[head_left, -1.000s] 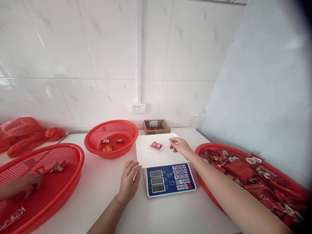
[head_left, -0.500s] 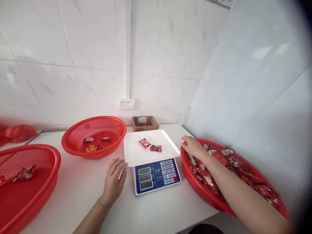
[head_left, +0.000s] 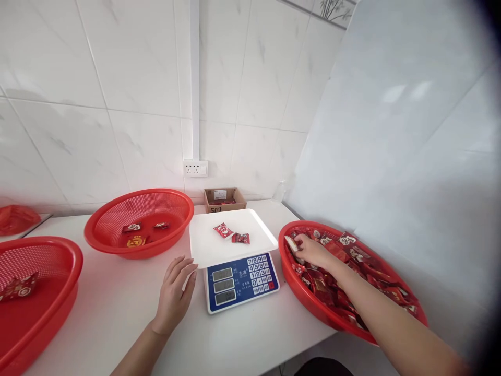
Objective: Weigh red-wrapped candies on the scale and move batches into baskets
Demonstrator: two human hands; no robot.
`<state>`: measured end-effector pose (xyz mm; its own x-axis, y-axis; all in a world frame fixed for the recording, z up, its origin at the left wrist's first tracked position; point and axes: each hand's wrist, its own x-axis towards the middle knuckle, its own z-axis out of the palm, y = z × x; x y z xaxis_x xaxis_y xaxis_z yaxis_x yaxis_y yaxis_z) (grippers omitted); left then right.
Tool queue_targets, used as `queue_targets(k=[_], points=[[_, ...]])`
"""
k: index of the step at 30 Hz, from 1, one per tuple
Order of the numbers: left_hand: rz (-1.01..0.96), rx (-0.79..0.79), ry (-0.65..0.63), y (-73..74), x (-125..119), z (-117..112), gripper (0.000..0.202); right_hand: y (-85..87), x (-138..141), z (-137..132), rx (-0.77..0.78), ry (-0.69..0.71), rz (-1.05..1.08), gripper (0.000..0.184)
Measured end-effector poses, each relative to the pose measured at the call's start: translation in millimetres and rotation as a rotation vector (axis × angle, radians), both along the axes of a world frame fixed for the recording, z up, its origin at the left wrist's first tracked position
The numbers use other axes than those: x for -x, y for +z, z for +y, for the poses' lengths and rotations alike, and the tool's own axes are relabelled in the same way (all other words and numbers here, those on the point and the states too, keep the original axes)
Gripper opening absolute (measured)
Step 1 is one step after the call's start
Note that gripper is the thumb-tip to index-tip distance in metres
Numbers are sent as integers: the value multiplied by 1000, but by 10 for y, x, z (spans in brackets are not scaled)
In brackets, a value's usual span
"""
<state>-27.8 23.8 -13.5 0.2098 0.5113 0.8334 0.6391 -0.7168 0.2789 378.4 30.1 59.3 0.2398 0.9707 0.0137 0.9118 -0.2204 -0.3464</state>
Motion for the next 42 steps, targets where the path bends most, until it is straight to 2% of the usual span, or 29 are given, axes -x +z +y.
queue_targets(k=[3,8,11,17,20,23,29,32,37,39,42], points=[[-9,3,6,0,-4,2,17,148,33,-23,-50,-34,40,35],[-11,11,5,5,-13,-2,18,339,267,11,-176,8,128,28],[-15,10,11,10,-6,-8,17,342,469,126,-187,40,121,28],[-19,12,28,7,12,-8,16,294,736,396,-177,146,216,43],[-31,16,39,15,17,-7,16,311,645,426,-196,162,189,44],[-38,16,43,28,19,-10,17,288,405,348,-178,131,94,42],[-23,12,21,30,-5,-14,17,63,-31,19,34,142,-68,45],[-17,3,16,28,-18,-13,16,-12,-138,-88,64,126,-112,41],[-5,-9,25,25,-15,-6,16,-23,-239,-140,110,131,-100,28],[-2,-8,24,19,-12,-3,16,-29,-240,-143,110,126,-98,32],[-4,-3,25,7,-10,0,16,-74,-190,-136,107,97,-123,53]])
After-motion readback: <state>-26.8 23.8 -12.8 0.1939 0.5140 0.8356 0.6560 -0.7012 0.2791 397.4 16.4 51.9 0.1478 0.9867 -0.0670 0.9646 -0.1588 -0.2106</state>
